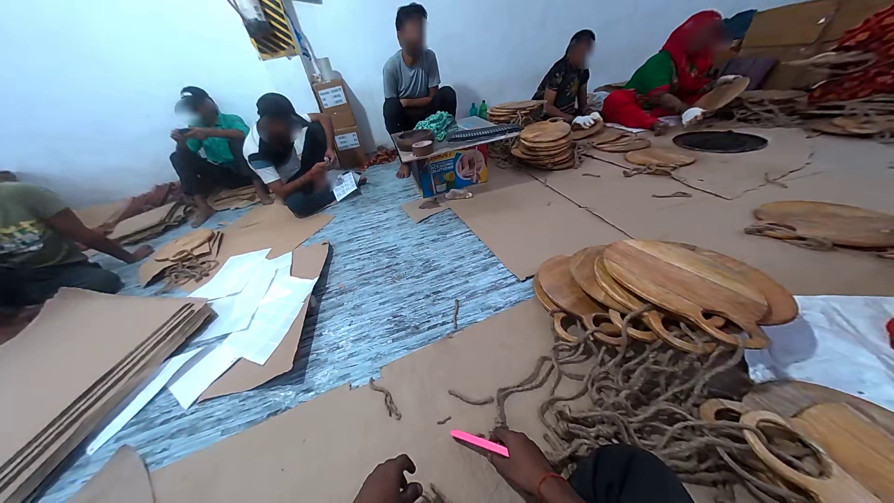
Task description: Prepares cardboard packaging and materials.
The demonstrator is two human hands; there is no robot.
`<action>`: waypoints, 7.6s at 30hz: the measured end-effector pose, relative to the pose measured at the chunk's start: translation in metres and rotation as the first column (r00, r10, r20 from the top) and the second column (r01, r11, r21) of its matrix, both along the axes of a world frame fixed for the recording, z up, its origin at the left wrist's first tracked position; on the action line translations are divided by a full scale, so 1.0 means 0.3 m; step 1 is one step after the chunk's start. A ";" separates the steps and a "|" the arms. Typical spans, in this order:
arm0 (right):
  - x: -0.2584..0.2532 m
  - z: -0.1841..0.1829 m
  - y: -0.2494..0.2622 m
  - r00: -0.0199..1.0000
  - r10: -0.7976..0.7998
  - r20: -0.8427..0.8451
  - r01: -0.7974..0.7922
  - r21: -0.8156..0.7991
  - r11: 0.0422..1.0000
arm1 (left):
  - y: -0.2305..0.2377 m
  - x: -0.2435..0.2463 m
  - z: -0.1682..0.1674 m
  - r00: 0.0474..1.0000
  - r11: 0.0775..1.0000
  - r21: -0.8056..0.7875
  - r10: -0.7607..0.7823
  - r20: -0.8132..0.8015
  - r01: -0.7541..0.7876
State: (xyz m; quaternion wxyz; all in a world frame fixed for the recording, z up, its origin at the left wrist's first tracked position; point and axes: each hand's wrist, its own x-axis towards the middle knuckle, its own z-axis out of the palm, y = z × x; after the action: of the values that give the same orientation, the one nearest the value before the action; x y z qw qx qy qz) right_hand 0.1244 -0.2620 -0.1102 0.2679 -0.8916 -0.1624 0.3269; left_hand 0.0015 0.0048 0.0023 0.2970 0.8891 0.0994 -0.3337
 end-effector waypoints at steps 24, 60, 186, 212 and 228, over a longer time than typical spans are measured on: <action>0.000 0.012 0.000 1.000 -0.004 -0.002 0.004 -0.004 1.000 | -0.001 0.004 0.001 1.000 1.000 0.001 0.009 -0.008 -0.009; -0.004 0.008 -0.003 1.000 -0.010 0.003 0.010 -0.010 1.000 | 0.001 0.004 -0.007 1.000 1.000 0.000 0.012 -0.016 -0.012; -0.001 0.007 -0.001 1.000 -0.004 -0.008 0.004 0.012 1.000 | -0.002 0.003 -0.003 1.000 1.000 0.016 -0.006 -0.011 0.007; -0.001 0.005 -0.001 1.000 -0.005 0.000 0.005 0.005 1.000 | -0.001 0.004 -0.008 1.000 1.000 0.008 0.004 -0.019 -0.004; -0.001 0.010 0.000 1.000 0.000 -0.015 0.000 -0.005 1.000 | -0.003 0.004 -0.008 1.000 1.000 0.004 0.014 -0.027 -0.014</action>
State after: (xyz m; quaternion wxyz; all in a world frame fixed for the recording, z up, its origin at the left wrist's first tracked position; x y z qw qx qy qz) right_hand 0.1241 -0.2620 -0.1072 0.2670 -0.8897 -0.1596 0.3341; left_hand 0.0028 0.0040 0.0000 0.2963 0.8843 0.1104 -0.3436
